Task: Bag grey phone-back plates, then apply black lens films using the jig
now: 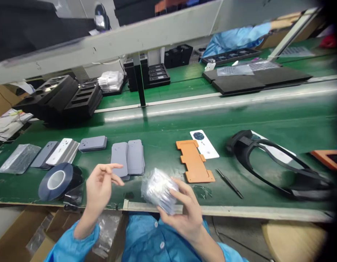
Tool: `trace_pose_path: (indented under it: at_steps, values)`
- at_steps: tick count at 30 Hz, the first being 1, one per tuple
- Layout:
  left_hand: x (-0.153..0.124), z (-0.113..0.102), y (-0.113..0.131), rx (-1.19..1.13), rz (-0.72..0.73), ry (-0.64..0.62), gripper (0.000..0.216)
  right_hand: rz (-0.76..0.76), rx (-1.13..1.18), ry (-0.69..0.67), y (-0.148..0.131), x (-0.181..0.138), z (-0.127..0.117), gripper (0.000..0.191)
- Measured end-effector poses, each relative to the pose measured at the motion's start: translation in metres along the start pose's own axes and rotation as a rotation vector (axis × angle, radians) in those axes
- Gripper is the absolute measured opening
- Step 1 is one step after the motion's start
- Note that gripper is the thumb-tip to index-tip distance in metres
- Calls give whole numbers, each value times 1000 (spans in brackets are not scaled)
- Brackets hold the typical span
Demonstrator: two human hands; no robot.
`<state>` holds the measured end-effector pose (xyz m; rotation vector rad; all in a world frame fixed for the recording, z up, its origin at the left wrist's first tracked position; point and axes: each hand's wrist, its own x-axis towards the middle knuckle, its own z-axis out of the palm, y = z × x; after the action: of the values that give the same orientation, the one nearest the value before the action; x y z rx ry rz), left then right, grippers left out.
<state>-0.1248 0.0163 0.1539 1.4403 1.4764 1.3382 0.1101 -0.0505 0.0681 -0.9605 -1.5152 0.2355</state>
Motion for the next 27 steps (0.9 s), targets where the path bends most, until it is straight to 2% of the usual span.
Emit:
trace_pose_path:
  at_steps: [1,4,6,9,11,14,16,18,21,24,27]
  values:
    - [-8,6,-2,10,7,-51,8,23,15,-4,1,2,0,54]
    - [-29,33,-19,111,57,-272,17,123,27,-9,4,12,5,52]
    - [-41,51,-36,141,107,-334,24,196,18,-15,7,16,8,51]
    - [-54,72,-63,136,143,-214,26,291,-2,-59,15,14,8,55]
    - [-61,83,-75,140,135,-114,23,322,-33,-130,22,10,6,68]
    - [-66,96,-85,138,125,-26,23,336,-80,-226,30,4,6,90]
    - [-64,101,-86,128,138,16,25,363,-91,-254,33,4,6,93]
    - [-59,104,-84,113,154,28,29,420,-68,-259,34,9,5,91]
    - [-52,102,-77,85,138,-13,32,588,35,-256,35,20,2,83]
    - [-53,99,-72,46,59,-63,35,772,179,-273,36,25,-1,69]
    - [-60,96,-71,-16,-37,-85,40,896,360,-285,38,22,-1,50]
